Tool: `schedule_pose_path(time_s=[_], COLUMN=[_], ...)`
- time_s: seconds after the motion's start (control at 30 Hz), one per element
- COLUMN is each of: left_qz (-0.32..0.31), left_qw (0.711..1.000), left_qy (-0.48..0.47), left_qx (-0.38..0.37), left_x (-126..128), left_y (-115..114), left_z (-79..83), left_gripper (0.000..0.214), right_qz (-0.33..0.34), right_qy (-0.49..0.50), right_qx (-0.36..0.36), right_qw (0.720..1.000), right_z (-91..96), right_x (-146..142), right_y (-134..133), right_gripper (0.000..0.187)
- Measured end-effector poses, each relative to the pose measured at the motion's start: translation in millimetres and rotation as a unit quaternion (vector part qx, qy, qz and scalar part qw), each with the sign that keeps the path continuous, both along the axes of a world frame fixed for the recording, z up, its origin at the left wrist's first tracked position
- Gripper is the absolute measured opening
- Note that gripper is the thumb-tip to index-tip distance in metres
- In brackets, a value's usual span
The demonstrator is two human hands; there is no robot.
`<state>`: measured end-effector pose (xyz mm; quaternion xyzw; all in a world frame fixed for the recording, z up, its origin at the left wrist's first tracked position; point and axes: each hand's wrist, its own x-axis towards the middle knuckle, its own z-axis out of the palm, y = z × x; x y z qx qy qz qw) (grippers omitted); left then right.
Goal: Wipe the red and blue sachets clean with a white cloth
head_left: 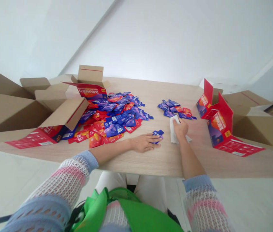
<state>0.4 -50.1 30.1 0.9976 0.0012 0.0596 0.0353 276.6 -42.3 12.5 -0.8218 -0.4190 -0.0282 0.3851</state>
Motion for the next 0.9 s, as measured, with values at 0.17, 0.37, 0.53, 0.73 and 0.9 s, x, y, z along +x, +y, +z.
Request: schedule_pose_path(time_s=[0.17, 0.37, 0.53, 0.73, 0.9], left_qz=[0.150, 0.308, 0.308, 0.318, 0.328], left_qw=[0.981, 0.944, 0.948, 0.946, 0.941], left_qy=[-0.084, -0.043, 0.001, 0.029, 0.032], left_qx=[0.091, 0.114, 0.085, 0.065, 0.076], left_x=[-12.0, 2.9, 21.3, 39.2, 32.9], left_y=[0.5, 2.6, -3.2, -36.7, -44.4], left_z=[-10.6, -25.1, -12.4, -9.5, -8.6], left_gripper=[0.056, 0.048, 0.049, 0.023, 0.024], right_qz=[0.047, 0.123, 0.154, 0.194, 0.239], right_qy=[0.015, 0.038, 0.037, -0.005, -0.129], right_qx=[0.075, 0.060, 0.059, 0.038, -0.041], right_qw=[0.996, 0.990, 0.986, 0.980, 0.962], right_z=[12.7, 23.6, 18.3, -1.3, -0.3], right_x=[-19.3, -50.5, -80.6, -120.9, -130.2], right_y=[-3.3, -6.9, -13.8, -20.6, -23.3], right_gripper=[0.049, 0.058, 0.076, 0.067, 0.039])
